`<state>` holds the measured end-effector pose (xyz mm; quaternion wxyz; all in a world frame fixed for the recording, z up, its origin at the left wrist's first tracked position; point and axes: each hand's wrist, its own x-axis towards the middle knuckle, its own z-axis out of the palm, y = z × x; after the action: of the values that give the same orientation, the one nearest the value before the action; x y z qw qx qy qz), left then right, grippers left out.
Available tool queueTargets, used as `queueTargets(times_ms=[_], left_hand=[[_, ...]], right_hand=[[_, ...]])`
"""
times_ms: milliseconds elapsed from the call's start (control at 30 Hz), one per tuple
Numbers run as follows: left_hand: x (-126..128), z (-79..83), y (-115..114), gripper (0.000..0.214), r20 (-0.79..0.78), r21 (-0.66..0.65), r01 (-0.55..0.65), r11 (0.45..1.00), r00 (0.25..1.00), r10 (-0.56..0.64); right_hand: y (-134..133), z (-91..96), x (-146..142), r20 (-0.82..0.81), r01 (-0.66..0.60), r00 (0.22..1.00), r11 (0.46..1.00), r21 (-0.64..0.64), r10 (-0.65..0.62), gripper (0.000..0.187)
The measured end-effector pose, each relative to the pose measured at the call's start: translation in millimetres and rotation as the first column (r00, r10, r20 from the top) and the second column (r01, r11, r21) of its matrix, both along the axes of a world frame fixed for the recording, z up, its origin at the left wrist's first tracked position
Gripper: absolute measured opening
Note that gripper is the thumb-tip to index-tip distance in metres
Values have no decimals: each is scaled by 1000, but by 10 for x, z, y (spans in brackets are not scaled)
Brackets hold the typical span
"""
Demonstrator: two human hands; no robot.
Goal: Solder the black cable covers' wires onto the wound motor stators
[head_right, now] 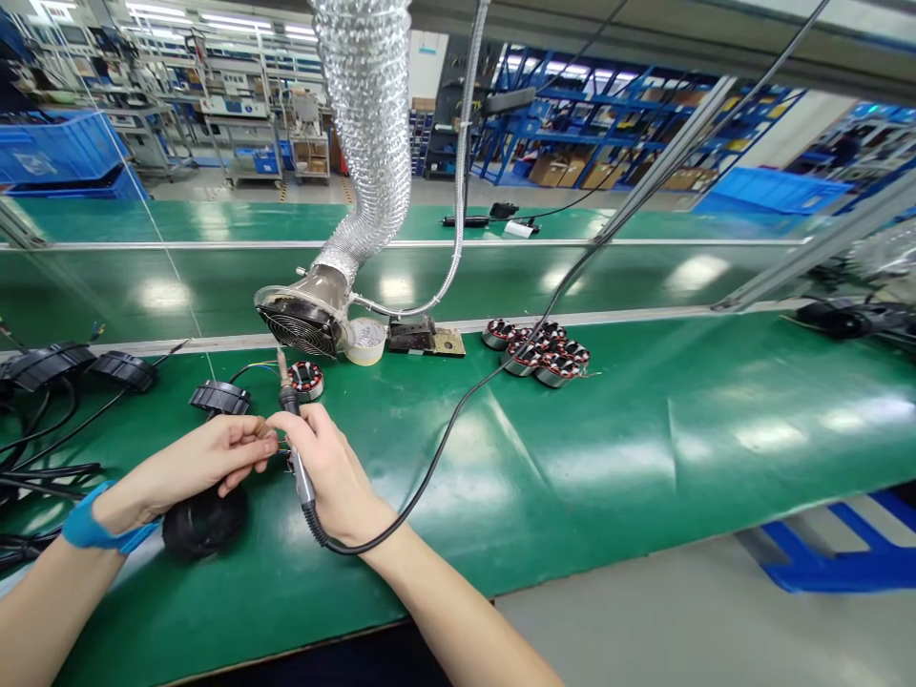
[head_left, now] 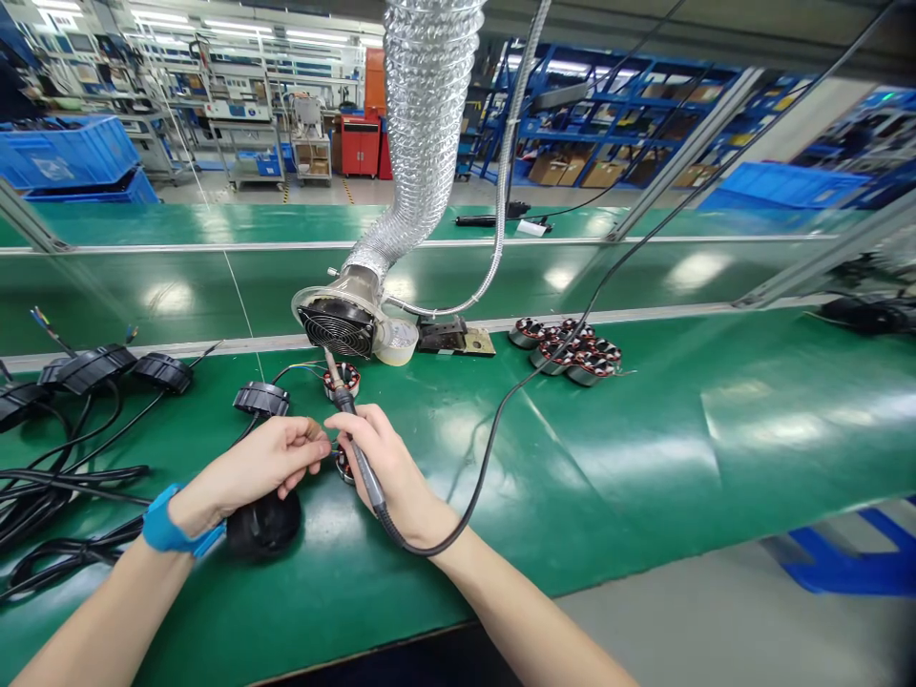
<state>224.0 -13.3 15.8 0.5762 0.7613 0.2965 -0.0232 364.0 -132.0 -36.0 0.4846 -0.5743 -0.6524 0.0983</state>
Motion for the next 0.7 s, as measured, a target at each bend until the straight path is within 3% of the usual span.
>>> queueTargets(times_ms=[267,500,700], left_hand=[[-31,-8,10,36,20,-69,7,998,1000,-6],[2,-59,37,31,74,-171,-52,984,995,65],[32,-80,52,32,54,-203,-127,971,989,141]], right_hand=[[-19,-44,-59,-29,26,999,1000,17,-26,42],[-7,-23,-62,-16,42,999,999,21,-42,39],[-8,13,-38,-186,41,982,999,28,-35,37]])
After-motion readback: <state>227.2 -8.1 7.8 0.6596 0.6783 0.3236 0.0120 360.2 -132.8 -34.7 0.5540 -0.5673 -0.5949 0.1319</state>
